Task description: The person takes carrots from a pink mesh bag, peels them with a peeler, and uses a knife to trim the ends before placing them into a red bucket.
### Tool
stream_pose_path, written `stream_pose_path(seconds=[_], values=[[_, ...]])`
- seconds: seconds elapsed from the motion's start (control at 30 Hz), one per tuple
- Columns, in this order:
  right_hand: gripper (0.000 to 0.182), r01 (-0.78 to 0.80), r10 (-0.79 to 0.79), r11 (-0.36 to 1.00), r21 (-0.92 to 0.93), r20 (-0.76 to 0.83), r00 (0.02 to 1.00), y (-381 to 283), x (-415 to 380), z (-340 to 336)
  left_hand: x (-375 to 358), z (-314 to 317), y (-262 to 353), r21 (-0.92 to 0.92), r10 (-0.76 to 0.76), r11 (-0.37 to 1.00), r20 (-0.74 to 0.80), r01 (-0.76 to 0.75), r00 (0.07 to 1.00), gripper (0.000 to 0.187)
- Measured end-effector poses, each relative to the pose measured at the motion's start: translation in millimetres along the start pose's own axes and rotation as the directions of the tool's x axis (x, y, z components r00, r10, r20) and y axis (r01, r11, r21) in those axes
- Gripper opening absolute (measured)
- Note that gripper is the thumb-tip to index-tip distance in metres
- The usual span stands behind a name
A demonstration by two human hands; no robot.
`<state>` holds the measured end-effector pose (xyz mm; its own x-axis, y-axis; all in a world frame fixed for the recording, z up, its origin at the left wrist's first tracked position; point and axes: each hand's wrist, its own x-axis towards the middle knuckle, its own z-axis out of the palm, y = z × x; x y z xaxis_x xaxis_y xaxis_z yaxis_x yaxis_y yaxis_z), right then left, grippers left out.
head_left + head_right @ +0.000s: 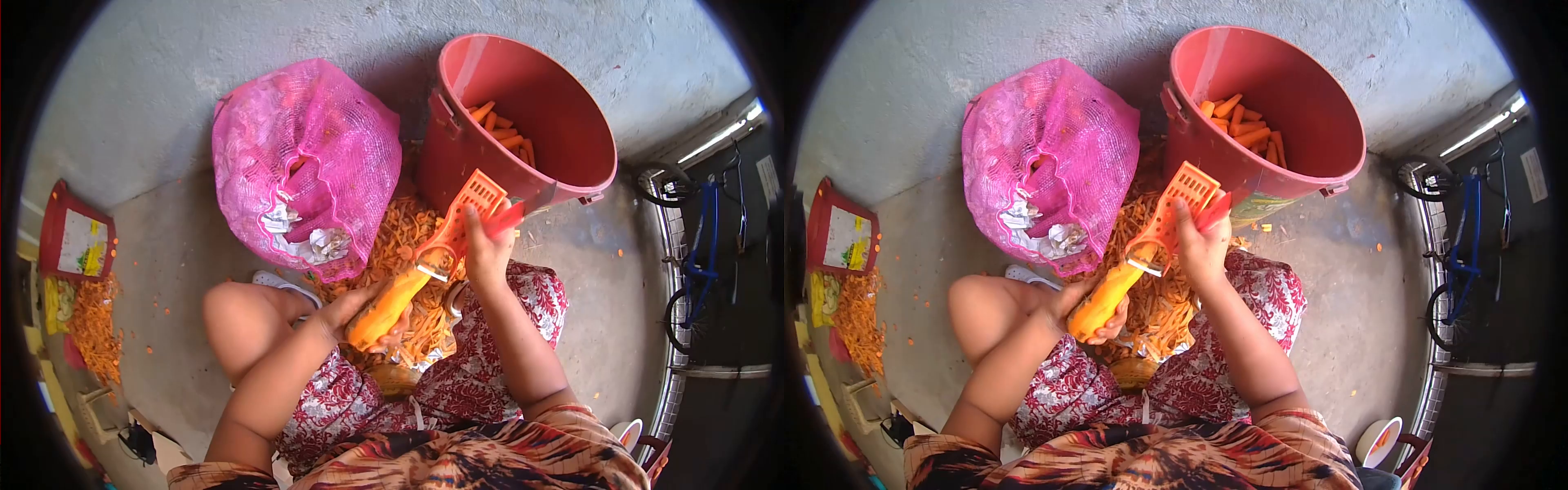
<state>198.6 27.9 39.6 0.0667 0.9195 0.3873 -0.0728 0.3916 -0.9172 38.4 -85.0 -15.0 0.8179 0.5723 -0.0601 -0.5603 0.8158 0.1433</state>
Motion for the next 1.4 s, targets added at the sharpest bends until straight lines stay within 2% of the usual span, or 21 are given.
stream_pose_path(seconds=[0.07, 0.13, 0.17, 0.3, 0.33, 0.43, 0.5, 0.57, 0.63, 0.73, 0.83, 0.87, 0.9, 0.93, 0.97, 1.03, 1.07, 1.1, 1.2, 1.3, 1.4], values=[[0.015, -0.083, 0.082, 0.997, -0.002, -0.09, 0.993, 18, 16, -15, 1, 2, -1, -0.018, -0.009, 1.0, 0.08, 0.01, 0.997, 0.051], [0.015, -0.141, 0.143, 0.99, 0.022, -0.206, 0.968, 21, 36, -31, -3, 4, -3, 0.048, -0.045, 0.998, 0.124, 0.04, 0.991, 0.051], [0.015, -0.128, 0.18, 0.965, 0.228, -0.225, 0.958, 22, 42, -35, -5, 5, -2, 0.086, -0.068, 0.995, 0.145, 0.056, 0.987, 0.052], [0.015, -0.166, 0.198, 0.962, 0.219, -0.133, 0.971, -2, 24, -24, -3, 8, -1, 0.007, -0.025, 1.0, -0.017, 0.026, 1.0, 0.054], [0.017, -0.221, 0.245, 0.95, 0.22, -0.085, 0.966, -4, 16, -21, -3, 7, 0, 0.019, -0.024, 1.0, 0.016, 0.024, 1.0, 0.054], [0.021, -0.223, 0.217, 0.955, 0.197, 0.051, 0.975, -8, 1, -9, -3, 6, -2, 0.021, -0.019, 1.0, 0.093, 0.017, 0.995, 0.053], [0.018, -0.259, 0.27, 0.942, 0.211, -0.025, 0.962, -4, 4, -6, -4, 9, -7, -0.021, -0.001, 1.0, 0.102, 0.003, 0.995, 0.052], [0.017, -0.246, 0.277, 0.948, 0.201, -0.141, 0.951, 10, 20, -11, -5, 10, -7, 0.024, -0.032, 0.999, 0.131, 0.029, 0.991, 0.051], [0.012, -0.193, 0.289, 0.918, 0.346, -0.254, 0.923, 28, 40, -22, -3, 12, -7, 0.049, -0.037, 0.998, 0.141, 0.031, 0.989, 0.052], [0.013, -0.182, 0.27, 0.914, 0.362, -0.209, 0.94, 18, 37, -26, 0, 9, -3, 0.066, -0.02, 0.998, 0.105, 0.013, 0.994, 0.054], [0.014, -0.244, 0.288, 0.931, 0.273, -0.135, 0.948, 16, 16, -16, 7, 2, -2, 0.012, 0.173, 0.985, -0.114, -0.173, 0.978, 0.048], [0.015, -0.246, 0.265, 0.95, 0.191, -0.083, 0.961, 16, 10, -14, 7, -11, -1, 0.009, 0.202, 0.979, -0.167, -0.204, 0.965, 0.045], [0.015, -0.242, 0.246, 0.964, 0.109, -0.026, 0.969, 14, 3, -9, 9, -8, 1, 0.068, 0.271, 0.962, -0.261, -0.263, 0.926, 0.044], [0.017, -0.165, 0.165, 0.986, 0.0, 0.04, 0.985, 10, -3, -5, 9, -12, 2, 0.088, 0.305, 0.952, -0.311, -0.292, 0.9, 0.046], [0.02, -0.196, 0.196, 0.981, -0.012, 0.098, 0.976, 3, -11, 0, 8, -16, 3, 0.114, 0.339, 0.941, -0.359, -0.32, 0.87, 0.047], [0.024, -0.166, 0.157, 0.986, 0.024, 0.211, 0.965, -2, -27, 12, 8, -13, 6, 0.172, 0.394, 0.919, -0.452, -0.355, 0.801, 0.046], [0.021, -0.211, 0.201, 0.977, 0.014, 0.25, 0.947, -8, -34, 15, 10, -11, 7, 0.201, 0.419, 0.908, -0.493, -0.368, 0.763, 0.045], [0.025, -0.109, 0.138, 0.988, -0.105, 0.319, 0.938, -2, -39, 15, 13, -9, 8, 0.148, 0.426, 0.899, -0.503, -0.411, 0.752, 0.044], [0.031, -0.035, 0.1, 0.984, -0.174, 0.38, 0.92, 2, -49, 21, 19, 7, 12, 0.047, 0.447, 0.864, -0.53, -0.501, 0.72, 0.038], [0.03, 0.02, 0.058, 0.983, -0.185, 0.404, 0.913, 8, -51, 24, 16, -5, 14, 0.028, 0.46, 0.877, -0.335, -0.48, 0.822, 0.037], [0.031, -0.038, 0.113, 0.982, -0.186, 0.414, 0.903, 4, -50, 26, 19, 6, 14, 0.04, 0.467, 0.871, -0.383, -0.49, 0.797, 0.038]])
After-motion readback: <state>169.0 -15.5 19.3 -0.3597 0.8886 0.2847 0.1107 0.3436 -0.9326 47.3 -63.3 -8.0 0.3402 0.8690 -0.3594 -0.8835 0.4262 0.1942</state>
